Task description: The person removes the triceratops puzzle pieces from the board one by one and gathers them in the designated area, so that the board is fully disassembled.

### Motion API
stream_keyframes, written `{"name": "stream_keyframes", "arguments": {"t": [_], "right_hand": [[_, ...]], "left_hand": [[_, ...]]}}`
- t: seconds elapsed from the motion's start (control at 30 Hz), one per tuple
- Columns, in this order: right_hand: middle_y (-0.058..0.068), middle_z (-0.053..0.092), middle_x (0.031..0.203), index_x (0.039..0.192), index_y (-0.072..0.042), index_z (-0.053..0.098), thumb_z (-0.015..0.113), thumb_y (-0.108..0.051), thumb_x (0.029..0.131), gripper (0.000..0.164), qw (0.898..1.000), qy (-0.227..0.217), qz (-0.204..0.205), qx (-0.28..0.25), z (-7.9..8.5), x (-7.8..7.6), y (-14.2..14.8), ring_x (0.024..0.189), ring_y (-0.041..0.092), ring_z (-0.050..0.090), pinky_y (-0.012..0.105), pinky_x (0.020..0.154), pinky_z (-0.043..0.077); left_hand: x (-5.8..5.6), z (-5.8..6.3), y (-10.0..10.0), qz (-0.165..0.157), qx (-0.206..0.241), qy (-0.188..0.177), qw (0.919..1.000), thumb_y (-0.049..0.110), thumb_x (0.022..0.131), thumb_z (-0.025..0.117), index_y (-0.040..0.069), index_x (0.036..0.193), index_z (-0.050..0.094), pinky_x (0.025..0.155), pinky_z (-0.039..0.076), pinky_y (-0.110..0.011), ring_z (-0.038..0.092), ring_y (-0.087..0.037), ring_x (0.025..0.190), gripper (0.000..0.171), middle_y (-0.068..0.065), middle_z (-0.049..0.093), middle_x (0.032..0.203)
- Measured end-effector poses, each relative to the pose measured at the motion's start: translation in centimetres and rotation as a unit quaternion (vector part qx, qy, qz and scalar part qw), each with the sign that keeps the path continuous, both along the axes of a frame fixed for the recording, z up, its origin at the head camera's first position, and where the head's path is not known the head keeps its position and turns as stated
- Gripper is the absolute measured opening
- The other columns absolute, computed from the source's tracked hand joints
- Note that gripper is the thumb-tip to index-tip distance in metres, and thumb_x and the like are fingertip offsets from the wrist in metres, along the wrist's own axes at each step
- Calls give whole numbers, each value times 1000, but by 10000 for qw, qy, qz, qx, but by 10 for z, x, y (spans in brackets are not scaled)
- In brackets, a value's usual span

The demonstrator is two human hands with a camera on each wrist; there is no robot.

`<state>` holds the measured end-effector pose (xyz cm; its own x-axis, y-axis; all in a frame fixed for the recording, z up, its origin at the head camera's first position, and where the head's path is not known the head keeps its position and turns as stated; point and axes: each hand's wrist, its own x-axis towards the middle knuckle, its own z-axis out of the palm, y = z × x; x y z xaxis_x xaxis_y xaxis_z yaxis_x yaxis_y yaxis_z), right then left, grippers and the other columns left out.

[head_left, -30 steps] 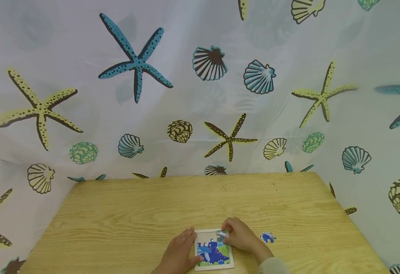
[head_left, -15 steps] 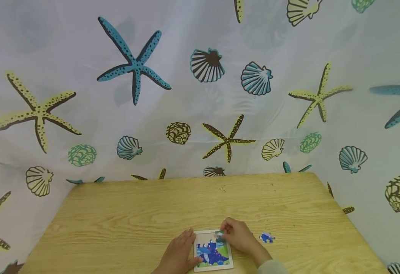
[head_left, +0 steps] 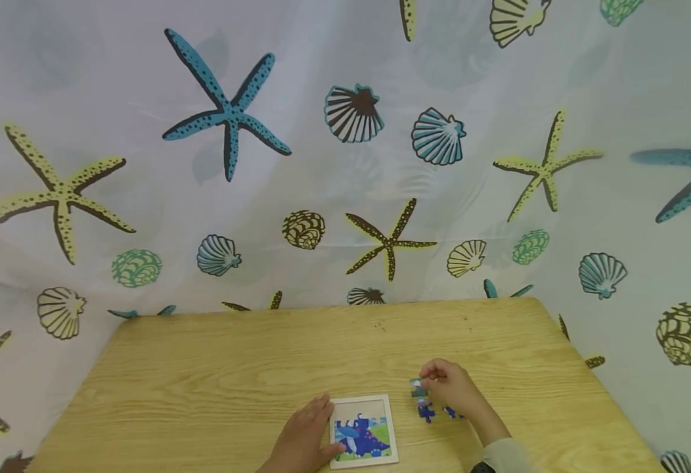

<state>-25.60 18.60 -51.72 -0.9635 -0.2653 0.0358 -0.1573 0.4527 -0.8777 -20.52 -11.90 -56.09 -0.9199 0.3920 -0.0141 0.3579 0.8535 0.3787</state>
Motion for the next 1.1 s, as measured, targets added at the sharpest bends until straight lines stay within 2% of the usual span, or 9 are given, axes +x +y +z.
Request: {"name": "stream_keyframes", "arguments": {"t": [0.07, 0.3, 0.47, 0.6, 0.9, 1.1], "right_hand": [[5, 59, 87, 97, -1, 61, 63, -8, 90, 9, 9998, -46, -150, 95, 3, 0, 19, 78, 15, 55, 22, 66, 49], [5, 58, 85, 98, 1, 60, 62, -7, 90, 11, 9949, -412, -780, 485, 1, 10, 82, 77, 15, 52, 23, 63, 47], [6, 57, 87, 100, 3, 60, 62, -7, 90, 14, 9919, -699, -865, 606, -10, 20, 110, 79, 16, 50, 24, 64, 47], [5, 57, 87, 99, 3, 60, 63, -7, 89, 14, 9908, -702, -935, 685, -16, 22, 118, 80, 16, 50, 23, 65, 46], [3, 61, 86, 92, -2, 63, 69, -8, 84, 11, 9882, -442, -1082, 989, -21, 21, 110, 79, 15, 53, 25, 66, 46], [2, 65, 90, 93, -4, 66, 70, -11, 85, 11, 9847, -398, -1171, 1227, -22, 22, 110, 85, 15, 58, 28, 71, 49]], "left_hand": [[0, 0, 0, 6, 5, -5, 10000, 48, 79, 70, -1, 133, 49, 105, 33, -54, 40, -36, 131, 76, -18, 43, 143], [1, 4, 1, -36, 179, -20, 9998, 48, 79, 71, -1, 133, 49, 105, 33, -56, 39, -38, 131, 76, -19, 41, 144], [0, 0, 1, -28, 145, -33, 9999, 48, 78, 71, -1, 133, 49, 104, 33, -56, 39, -38, 131, 76, -19, 41, 144], [0, -1, 1, -17, 120, -43, 9999, 48, 78, 71, -1, 133, 49, 105, 33, -56, 39, -38, 131, 77, -19, 41, 144], [3, 5, 0, 14, 112, -90, 9999, 48, 79, 71, -1, 133, 49, 105, 32, -56, 38, -37, 132, 76, -19, 41, 144], [5, 7, 0, 10, 206, -118, 9997, 47, 79, 71, -1, 133, 49, 105, 32, -57, 37, -37, 132, 75, -19, 40, 145]]}}
